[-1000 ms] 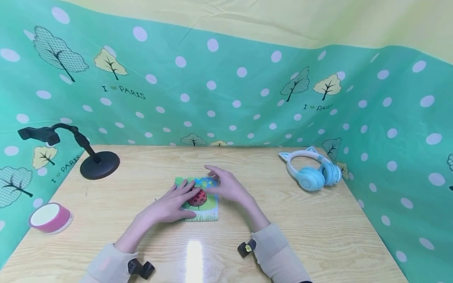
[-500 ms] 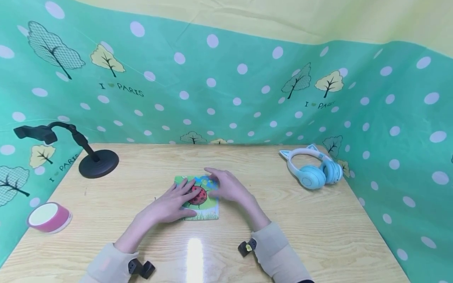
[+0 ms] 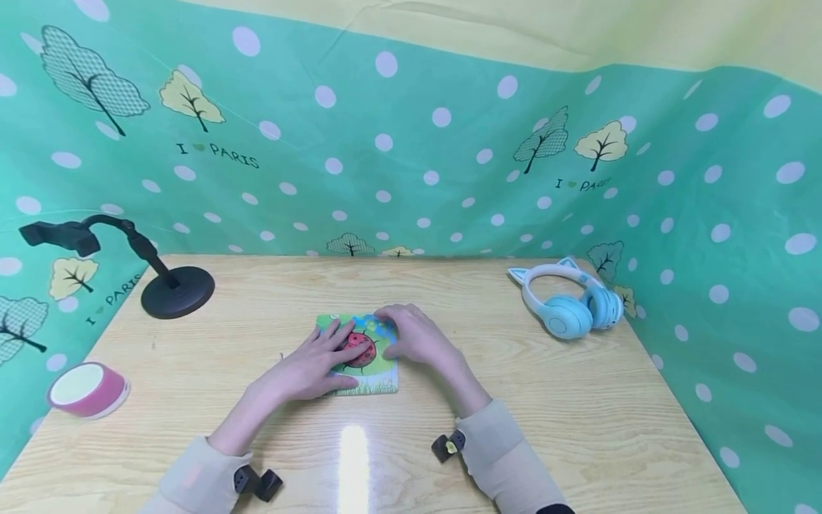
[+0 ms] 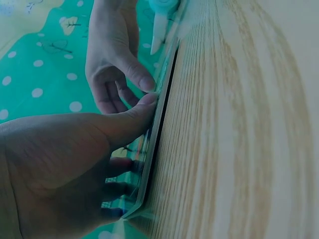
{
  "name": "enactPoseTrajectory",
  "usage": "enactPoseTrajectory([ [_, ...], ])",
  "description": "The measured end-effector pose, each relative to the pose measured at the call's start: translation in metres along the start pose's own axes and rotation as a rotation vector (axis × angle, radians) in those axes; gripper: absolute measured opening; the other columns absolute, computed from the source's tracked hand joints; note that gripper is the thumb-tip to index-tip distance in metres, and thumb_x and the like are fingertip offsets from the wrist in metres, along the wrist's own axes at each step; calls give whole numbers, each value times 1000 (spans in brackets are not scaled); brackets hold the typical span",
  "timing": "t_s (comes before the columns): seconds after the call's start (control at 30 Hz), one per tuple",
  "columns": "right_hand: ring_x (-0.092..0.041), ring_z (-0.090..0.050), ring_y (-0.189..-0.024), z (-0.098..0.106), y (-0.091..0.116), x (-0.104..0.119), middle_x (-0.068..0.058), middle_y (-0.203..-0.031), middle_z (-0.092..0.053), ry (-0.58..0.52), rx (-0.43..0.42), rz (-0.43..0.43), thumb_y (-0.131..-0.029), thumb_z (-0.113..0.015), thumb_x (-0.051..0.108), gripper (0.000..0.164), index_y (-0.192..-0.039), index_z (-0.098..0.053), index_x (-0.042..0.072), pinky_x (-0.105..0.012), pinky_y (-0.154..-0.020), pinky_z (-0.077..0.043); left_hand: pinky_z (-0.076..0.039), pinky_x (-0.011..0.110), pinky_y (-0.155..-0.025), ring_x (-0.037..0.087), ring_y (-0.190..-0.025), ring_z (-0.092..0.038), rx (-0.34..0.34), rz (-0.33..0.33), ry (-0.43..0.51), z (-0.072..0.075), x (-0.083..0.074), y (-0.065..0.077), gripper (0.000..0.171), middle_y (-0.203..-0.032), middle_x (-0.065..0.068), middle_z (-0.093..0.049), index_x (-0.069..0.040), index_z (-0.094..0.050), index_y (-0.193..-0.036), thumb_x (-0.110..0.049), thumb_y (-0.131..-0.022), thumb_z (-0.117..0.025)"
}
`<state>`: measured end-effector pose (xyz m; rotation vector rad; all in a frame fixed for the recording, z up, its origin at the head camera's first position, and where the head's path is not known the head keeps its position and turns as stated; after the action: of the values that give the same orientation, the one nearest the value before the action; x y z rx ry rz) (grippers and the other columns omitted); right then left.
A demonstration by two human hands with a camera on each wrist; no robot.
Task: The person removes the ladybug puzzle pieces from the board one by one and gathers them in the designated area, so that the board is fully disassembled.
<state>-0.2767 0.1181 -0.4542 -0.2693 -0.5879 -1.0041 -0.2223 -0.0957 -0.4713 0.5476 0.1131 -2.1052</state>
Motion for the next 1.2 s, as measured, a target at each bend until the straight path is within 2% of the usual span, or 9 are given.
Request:
enactPoseTrajectory([
  [0.27, -28, -57, -138, 1, 1, 3, -6, -143, -66, 22, 3, -52, -77, -90, 8, 72, -142, -61, 9, -46, -121, -42, -15, 72, -125, 51, -158, -12, 4, -21, 6, 1, 0, 1, 61, -171, 24, -18, -23, -50, -154, -45, -99, -64],
  [0.53, -30, -62, -132, 4, -1, 15, -6, -139, -69, 163, 18, -83, -75, -91, 11, 70, -140, -64, 12, -48, -114, -49, -15, 71, -126, 51, -158, -11, -2, -27, 5, 2, -1, 2, 60, -171, 24, -17, -23, -49, -154, -45, -100, -63],
  [0.67, -30, -62, -131, 3, -5, 18, -6, -139, -69, 193, 29, -72, -74, -91, 11, 71, -140, -64, 12, -48, -113, -50, -14, 70, -127, 50, -159, -10, -1, -13, 8, 3, 0, 2, 60, -171, 23, -17, -25, -50, -154, -45, -100, -64],
  [0.8, -29, -63, -132, 2, -9, 15, -5, -138, -70, 190, 27, -69, -72, -92, 11, 71, -138, -66, 12, -48, -114, -50, -13, 69, -127, 49, -159, -9, 6, -2, -9, 2, 2, 1, 60, -172, 22, -16, -26, -50, -154, -45, -100, -63],
  [1.0, -27, -61, -133, 0, -13, 8, -4, -138, -70, 134, 13, -54, -70, -94, 11, 71, -136, -67, 13, -47, -117, -47, -16, 71, -126, 51, -158, -12, -4, -23, -18, 0, 1, 1, 58, -171, 24, -18, -26, -51, -153, -44, -100, -63],
  [1.2, -26, -62, -130, 1, -17, 2, -5, -135, -70, 94, 19, -13, -70, -95, 11, 72, -136, -67, 12, -46, -114, -49, -16, 73, -125, 52, -158, -11, 3, -30, -22, -1, 0, 2, 56, -172, 19, -19, -26, -51, -153, -43, -101, -62],
])
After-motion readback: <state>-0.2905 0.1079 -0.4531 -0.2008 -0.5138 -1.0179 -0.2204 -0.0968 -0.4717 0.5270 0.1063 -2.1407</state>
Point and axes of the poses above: each hand's wrist, its own y-axis away from the middle knuckle, its own z-axis out of the back of the hand, x = y × z, the point moved 2 cm from there along -y, towards the middle knuckle
